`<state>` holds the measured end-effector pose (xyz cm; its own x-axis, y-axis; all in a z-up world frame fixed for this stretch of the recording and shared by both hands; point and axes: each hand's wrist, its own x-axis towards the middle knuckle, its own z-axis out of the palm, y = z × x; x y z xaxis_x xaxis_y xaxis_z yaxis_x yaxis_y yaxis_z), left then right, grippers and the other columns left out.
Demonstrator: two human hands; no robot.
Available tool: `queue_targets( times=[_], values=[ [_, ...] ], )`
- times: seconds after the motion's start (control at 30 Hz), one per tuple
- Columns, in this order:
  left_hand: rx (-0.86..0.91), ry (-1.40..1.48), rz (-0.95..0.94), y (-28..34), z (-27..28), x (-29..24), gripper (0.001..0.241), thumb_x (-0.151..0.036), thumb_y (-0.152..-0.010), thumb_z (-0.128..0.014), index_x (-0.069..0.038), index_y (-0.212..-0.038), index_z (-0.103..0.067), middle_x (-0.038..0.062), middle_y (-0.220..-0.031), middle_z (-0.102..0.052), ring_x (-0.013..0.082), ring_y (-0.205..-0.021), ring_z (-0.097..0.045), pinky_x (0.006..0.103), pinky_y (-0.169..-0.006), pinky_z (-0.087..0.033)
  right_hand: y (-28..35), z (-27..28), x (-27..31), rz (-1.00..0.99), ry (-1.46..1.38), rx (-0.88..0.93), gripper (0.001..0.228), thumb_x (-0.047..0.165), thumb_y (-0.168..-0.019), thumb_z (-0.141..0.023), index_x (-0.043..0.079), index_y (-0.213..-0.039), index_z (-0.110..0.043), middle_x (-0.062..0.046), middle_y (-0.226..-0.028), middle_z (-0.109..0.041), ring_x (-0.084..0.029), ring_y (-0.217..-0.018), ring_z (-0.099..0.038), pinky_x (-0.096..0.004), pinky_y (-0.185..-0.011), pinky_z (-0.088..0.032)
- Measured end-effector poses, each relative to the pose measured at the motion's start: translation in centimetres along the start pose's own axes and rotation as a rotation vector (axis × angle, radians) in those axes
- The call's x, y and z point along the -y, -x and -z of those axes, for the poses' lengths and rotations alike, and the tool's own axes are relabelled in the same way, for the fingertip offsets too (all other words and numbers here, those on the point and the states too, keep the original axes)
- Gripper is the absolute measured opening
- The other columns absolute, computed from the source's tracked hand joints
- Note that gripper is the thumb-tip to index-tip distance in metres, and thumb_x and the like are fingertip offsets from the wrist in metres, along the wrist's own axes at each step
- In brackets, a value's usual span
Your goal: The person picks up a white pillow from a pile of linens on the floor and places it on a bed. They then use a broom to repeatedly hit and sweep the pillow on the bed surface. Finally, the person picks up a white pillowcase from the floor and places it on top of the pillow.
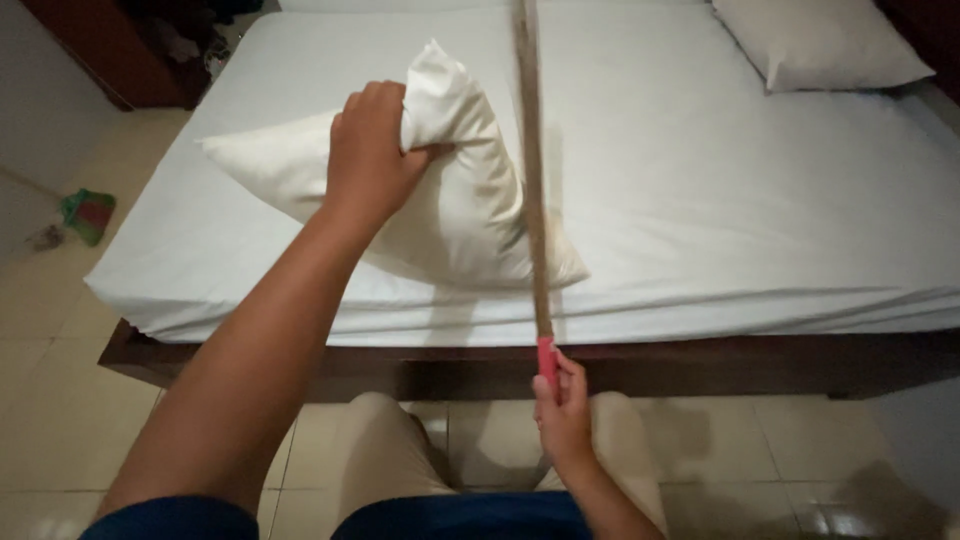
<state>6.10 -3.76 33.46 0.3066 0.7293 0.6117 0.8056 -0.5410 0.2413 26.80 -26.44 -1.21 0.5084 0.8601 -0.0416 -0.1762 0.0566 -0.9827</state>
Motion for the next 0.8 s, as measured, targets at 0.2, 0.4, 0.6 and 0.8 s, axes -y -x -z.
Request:
queue_targets(
  times=[0.2, 0.4, 0.6, 0.8],
  values=[
    [-0.021, 0.063, 0.054, 0.2, 0.0, 0.0, 0.051, -0.039, -0.082, -0.087, -0.01, -0.111, -0.057, 0.01, -0.103, -0.058, 0.0352, -0.096, -0.053, 0.0475, -0.077, -0.04, -0.5, 0.8, -2.7, 0.028, 0.302, 0.028, 0.048, 0.032, -0.094, -0.064, 0.017, -0.138, -0.053, -0.006, -0.089, -0.068, -0.014, -0.052, -0.055, -0.031, -0.044, -0.046],
    [-0.016, 0.117, -0.009, 0.6, -0.8, 0.5, 0.046, -0.034, -0.083, -0.083, -0.008, -0.11, -0.056, 0.01, -0.102, -0.058, 0.0335, -0.091, -0.053, 0.0455, -0.076, -0.041, 0.7, -0.3, -0.7, -0.099, 0.133, -0.063, 0.048, 0.026, -0.094, -0.065, 0.016, -0.139, -0.055, -0.006, -0.079, -0.061, -0.011, -0.044, -0.044, -0.028, -0.038, -0.036],
    [-0.023, 0.139, 0.036, 0.8, -0.8, 0.8, 0.05, -0.038, -0.081, -0.087, -0.009, -0.108, -0.056, 0.009, -0.102, -0.058, 0.0334, -0.092, -0.054, 0.0441, -0.075, -0.041, 0.2, 0.2, -3.6, 0.271, 0.216, 0.133, 0.056, 0.023, -0.095, -0.065, 0.005, -0.144, -0.045, -0.018, -0.143, -0.061, -0.022, -0.129, -0.06, -0.033, -0.109, -0.043],
    [-0.021, 0.142, 0.106, 1.5, -1.5, 2.0, 0.044, -0.034, -0.079, -0.079, -0.016, -0.116, -0.064, 0.006, -0.112, -0.061, 0.0321, -0.103, -0.056, 0.047, -0.091, -0.037, -0.6, 0.8, -3.1, -0.269, 0.343, -0.112, 0.049, 0.037, -0.096, -0.059, 0.012, -0.137, -0.051, -0.011, -0.095, -0.07, -0.019, -0.056, -0.056, -0.035, -0.049, -0.045]
  ],
)
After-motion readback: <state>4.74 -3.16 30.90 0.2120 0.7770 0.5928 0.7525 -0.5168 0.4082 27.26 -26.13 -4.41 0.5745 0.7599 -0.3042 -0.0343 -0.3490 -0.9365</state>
